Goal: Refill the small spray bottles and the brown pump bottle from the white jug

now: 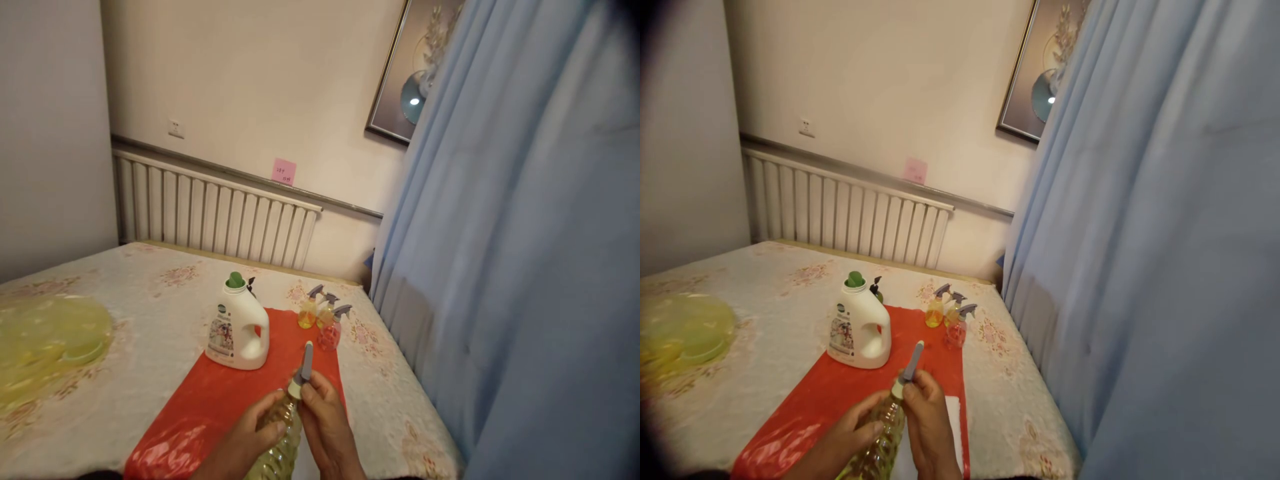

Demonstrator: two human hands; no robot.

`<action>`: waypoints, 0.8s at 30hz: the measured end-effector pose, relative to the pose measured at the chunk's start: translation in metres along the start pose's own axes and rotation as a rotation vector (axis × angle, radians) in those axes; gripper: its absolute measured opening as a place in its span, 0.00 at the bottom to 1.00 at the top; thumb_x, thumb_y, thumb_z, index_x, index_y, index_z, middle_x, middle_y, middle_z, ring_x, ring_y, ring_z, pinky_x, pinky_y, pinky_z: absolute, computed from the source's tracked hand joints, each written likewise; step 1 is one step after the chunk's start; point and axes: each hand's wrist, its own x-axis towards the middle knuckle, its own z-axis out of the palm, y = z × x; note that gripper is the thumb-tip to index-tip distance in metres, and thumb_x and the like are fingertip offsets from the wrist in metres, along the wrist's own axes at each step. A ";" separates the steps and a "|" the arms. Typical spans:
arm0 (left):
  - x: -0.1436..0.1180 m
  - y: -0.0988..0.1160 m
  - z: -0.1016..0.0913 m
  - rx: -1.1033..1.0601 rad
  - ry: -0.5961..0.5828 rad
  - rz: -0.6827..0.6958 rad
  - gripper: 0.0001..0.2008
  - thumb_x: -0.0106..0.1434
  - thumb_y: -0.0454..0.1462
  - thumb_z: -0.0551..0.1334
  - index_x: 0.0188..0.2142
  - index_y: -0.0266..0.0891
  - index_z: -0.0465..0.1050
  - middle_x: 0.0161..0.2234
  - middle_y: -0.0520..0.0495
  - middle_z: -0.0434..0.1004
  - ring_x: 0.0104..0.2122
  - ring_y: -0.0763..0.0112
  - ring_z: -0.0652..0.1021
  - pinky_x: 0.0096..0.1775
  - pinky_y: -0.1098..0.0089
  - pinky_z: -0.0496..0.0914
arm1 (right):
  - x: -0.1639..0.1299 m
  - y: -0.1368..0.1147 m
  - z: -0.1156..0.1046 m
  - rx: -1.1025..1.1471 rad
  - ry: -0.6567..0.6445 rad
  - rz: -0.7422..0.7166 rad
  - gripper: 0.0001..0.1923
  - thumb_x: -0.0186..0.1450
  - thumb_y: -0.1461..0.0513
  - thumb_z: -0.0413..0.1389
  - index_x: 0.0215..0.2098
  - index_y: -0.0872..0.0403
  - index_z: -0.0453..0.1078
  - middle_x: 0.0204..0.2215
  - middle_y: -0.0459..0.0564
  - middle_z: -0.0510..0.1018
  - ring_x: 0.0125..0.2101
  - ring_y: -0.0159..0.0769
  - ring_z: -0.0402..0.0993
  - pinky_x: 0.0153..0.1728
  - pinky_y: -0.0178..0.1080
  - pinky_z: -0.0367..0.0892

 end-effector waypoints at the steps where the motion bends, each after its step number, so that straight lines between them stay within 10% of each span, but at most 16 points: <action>1: 0.000 0.000 -0.001 -0.005 0.002 0.006 0.28 0.56 0.45 0.66 0.55 0.39 0.71 0.48 0.43 0.81 0.48 0.53 0.77 0.52 0.58 0.69 | 0.000 -0.001 -0.001 0.004 -0.023 0.012 0.17 0.52 0.57 0.71 0.37 0.57 0.78 0.30 0.49 0.80 0.31 0.36 0.73 0.36 0.37 0.67; 14: 0.000 -0.002 -0.002 0.172 0.090 0.036 0.26 0.57 0.39 0.63 0.56 0.37 0.69 0.49 0.43 0.81 0.46 0.56 0.79 0.51 0.62 0.70 | -0.002 0.020 -0.001 -0.091 0.176 -0.057 0.16 0.50 0.60 0.71 0.35 0.55 0.75 0.29 0.45 0.80 0.30 0.34 0.73 0.35 0.35 0.66; 24: -0.003 0.013 0.005 0.303 0.180 0.046 0.26 0.54 0.37 0.62 0.54 0.37 0.71 0.49 0.43 0.81 0.47 0.55 0.79 0.50 0.62 0.71 | -0.001 0.017 0.002 0.050 0.074 -0.015 0.15 0.53 0.59 0.69 0.37 0.56 0.78 0.30 0.48 0.81 0.32 0.36 0.74 0.37 0.37 0.68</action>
